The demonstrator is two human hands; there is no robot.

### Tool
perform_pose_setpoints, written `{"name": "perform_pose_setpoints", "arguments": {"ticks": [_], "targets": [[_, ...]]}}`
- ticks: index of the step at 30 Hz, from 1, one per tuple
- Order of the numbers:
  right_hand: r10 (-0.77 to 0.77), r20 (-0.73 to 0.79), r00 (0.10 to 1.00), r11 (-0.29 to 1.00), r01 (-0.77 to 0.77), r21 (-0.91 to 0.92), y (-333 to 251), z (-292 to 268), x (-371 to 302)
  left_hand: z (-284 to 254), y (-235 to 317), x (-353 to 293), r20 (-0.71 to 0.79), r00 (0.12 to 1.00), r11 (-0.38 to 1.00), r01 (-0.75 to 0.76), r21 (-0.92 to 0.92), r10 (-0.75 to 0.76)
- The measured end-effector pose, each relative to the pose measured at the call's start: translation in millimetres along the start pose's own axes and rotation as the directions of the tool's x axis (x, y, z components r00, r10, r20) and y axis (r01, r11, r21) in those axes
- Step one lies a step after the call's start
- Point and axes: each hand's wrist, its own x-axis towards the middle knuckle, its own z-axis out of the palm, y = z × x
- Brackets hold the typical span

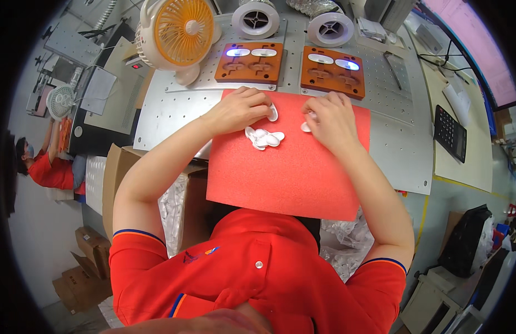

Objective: The person picks up white plastic components from a box, places them onto a red mat, and then inserts them into the slots of two brown molds. After the molds light up, the person removes the components, gathers them on the mat, and returns them to the box.

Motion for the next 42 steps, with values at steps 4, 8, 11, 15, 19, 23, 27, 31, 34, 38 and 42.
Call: {"name": "perform_pose_setpoints", "arguments": {"ticks": [4,8,11,15,19,23,27,31,34,38,42], "targets": [[0.186,0.005,0.983,0.939,-0.179,0.293,11.4,1.8,-7.8,10.1,3.3,9.6,-0.026,0.997,0.997,0.078,-0.01,-0.078],[0.226,0.004,0.974,0.933,-0.218,0.287,20.6,3.0,-6.9,18.6,2.1,12.3,-0.088,0.983,0.978,0.146,-0.151,-0.161],[0.284,-0.004,0.959,0.904,-0.266,0.336,21.7,-2.7,-2.3,8.4,-3.6,1.6,-0.186,0.923,0.879,0.237,-0.414,-0.336],[0.19,0.043,0.981,0.897,-0.191,0.399,45.2,-3.0,-11.8,-10.2,-15.3,-21.5,-0.213,0.828,0.794,0.375,-0.479,-0.519],[0.042,-0.003,0.999,0.966,-0.04,0.255,52.8,-7.2,-15.8,-13.4,-17.1,-43.2,-0.182,0.9,0.891,0.329,-0.313,-0.396],[0.118,0.014,0.993,0.924,-0.114,0.365,40.9,-10.0,12.2,-12.9,-33.5,-37.2,-0.202,0.916,0.927,0.301,-0.224,-0.346],[0.156,-0.158,0.975,0.97,-0.12,0.213,47.7,13.3,51.6,-7.6,-71.4,-15.0,-0.371,0.852,0.917,0.399,0.007,-0.369],[0.032,-0.22,0.975,0.999,-0.033,-0.001,52.7,37.3,48.7,9.4,-63.9,-21.0,-0.303,0.876,0.873,0.444,0.203,-0.375],[-0.081,-0.238,0.968,0.982,0.036,-0.187,50.4,31.2,38.3,3.8,-64.0,-26.8,-0.245,0.877,0.876,0.456,0.156,-0.413],[-0.097,-0.324,0.941,0.989,0.056,-0.134,35.6,7.1,31.9,-5.2,-38.0,-20.1,-0.306,0.873,0.916,0.401,0.011,-0.379],[-0.13,-0.17,0.977,0.973,0.159,0.166,25.6,-6.2,2.1,-25.7,24.1,-11.6,-0.06,0.966,0.933,0.223,-0.281,-0.25]]}}
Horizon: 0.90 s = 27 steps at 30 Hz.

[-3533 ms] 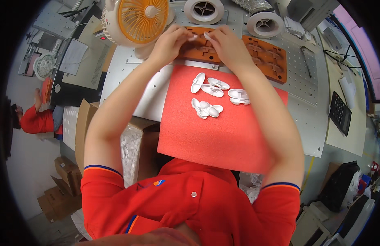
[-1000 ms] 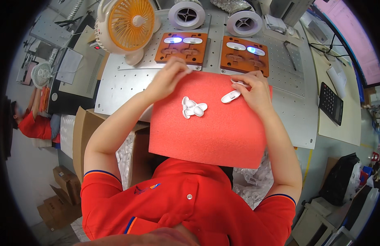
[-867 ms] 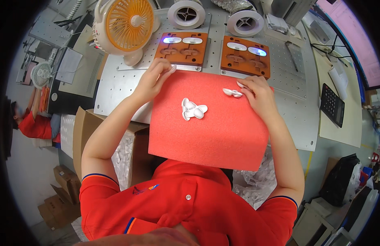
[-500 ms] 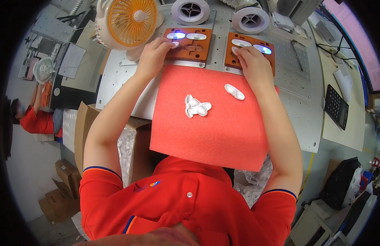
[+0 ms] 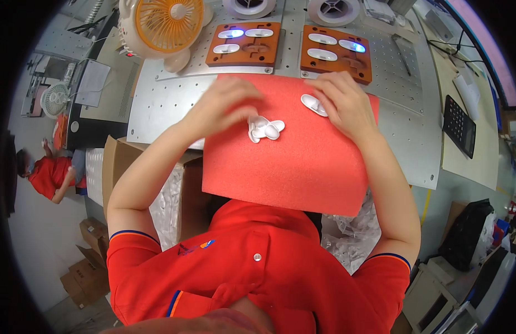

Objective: The person picks up white plastic components from a box, places them onto a red mat, and then inserts them into the slots of two brown molds. After the molds light up, the person removes the components, gathers them on the mat, and returns them to the box.

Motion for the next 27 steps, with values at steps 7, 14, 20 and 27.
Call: {"name": "perform_pose_setpoints", "arguments": {"ticks": [7,14,20,27], "targets": [[0.189,0.265,0.946,0.96,-0.234,0.152,-13.5,4.5,-13.7,18.9,17.4,18.2,0.364,0.931,0.996,0.059,-0.062,-0.032],[0.216,0.194,0.957,0.96,-0.244,0.136,-13.0,13.7,-21.3,17.1,-7.1,14.7,0.292,0.818,0.562,0.558,-0.611,-0.495],[0.141,0.043,0.989,0.986,-0.144,0.078,-11.4,20.9,-28.9,6.9,-22.5,-7.0,0.047,0.852,0.786,0.501,-0.363,-0.521],[0.18,0.018,0.983,0.979,-0.181,0.093,-14.1,22.6,-30.0,10.6,6.2,8.5,-0.054,0.921,0.922,0.386,-0.021,-0.387]]}}
